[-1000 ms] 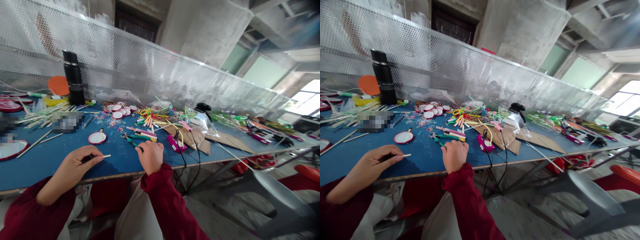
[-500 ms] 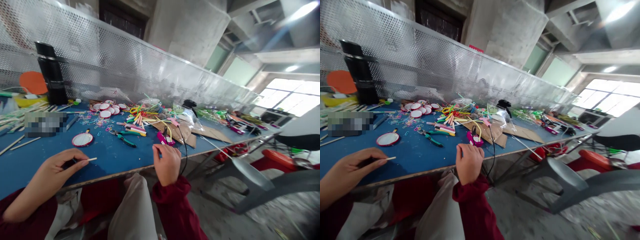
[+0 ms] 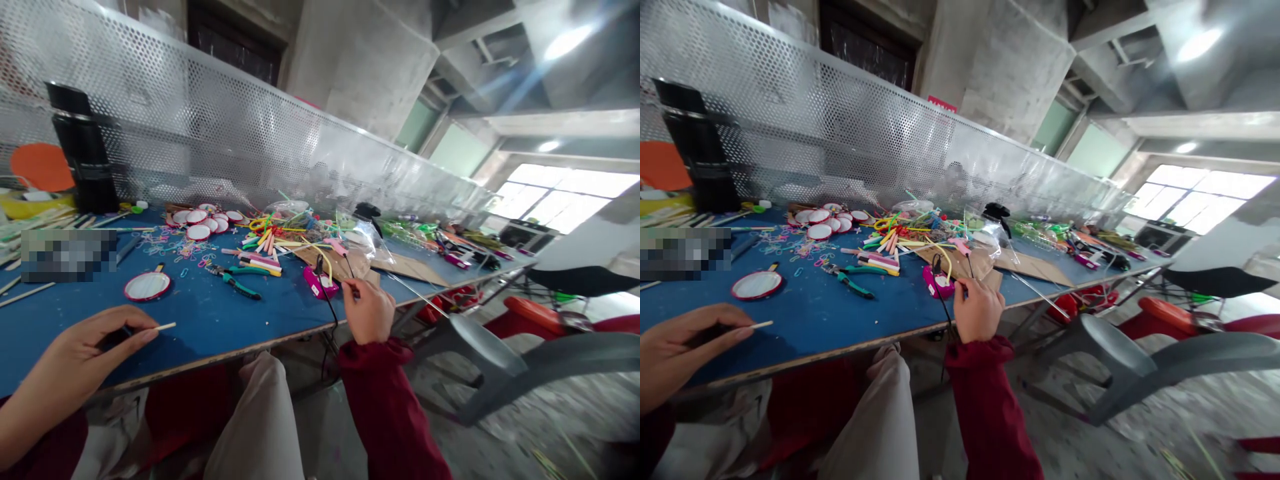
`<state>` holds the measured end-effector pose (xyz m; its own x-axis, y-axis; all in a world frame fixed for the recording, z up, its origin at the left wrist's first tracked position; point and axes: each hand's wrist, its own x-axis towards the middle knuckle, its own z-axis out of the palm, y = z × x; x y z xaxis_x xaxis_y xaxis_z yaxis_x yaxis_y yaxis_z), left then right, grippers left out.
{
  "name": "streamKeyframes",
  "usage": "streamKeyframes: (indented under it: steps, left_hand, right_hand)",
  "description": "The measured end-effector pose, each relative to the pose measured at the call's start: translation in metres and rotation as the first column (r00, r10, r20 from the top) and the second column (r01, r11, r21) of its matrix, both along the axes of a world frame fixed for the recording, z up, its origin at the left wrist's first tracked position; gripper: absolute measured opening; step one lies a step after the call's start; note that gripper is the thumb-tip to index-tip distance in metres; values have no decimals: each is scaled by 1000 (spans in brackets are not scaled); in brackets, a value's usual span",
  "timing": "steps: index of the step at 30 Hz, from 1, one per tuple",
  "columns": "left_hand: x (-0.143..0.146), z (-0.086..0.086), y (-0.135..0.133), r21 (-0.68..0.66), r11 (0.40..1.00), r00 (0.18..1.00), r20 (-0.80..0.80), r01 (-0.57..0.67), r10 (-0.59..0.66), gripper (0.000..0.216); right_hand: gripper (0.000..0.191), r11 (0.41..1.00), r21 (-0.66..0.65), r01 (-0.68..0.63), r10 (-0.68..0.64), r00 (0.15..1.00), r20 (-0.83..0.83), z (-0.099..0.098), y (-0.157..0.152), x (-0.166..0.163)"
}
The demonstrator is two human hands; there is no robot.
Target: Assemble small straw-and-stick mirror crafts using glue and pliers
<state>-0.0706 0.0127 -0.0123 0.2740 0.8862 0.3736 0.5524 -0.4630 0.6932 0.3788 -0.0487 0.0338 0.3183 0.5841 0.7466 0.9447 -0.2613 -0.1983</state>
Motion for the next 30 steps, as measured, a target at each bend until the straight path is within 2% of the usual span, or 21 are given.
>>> streamKeyframes:
  steps: [4,9,13,16,19,23,26,30]
  left_hand:
    - [2,2,-2,-2,1000,999,53,3,-3,36]
    - [4,4,-1,-8,999,998,50,40,-40,33]
    - [6,6,0,9,998,996,58,62,-62,31]
    - [8,7,-1,24,997,996,62,70,-71,30]
    - [9,10,-3,34,997,997,47,64,-66,29]
    - [9,15,-7,37,998,998,42,53,-54,33]
    - [9,16,-7,34,999,998,45,39,-41,35]
    - [7,13,-4,-1,998,998,21,66,-66,34]
  right_hand:
    - [22,999,-22,-44,44,998,32,21,28,15]
    - [22,988,-141,-69,76,996,43,35,68,41]
    - [20,983,-174,-62,62,998,-8,43,75,50]
    - [22,993,-53,-110,112,992,51,45,58,33]
    - [23,966,51,-255,246,960,136,41,36,-4]
    - [22,907,-16,-421,418,896,151,36,25,-50]
    - [22,920,-33,-391,391,906,160,39,31,-47]
    - [25,978,-11,-210,210,970,126,48,43,9]
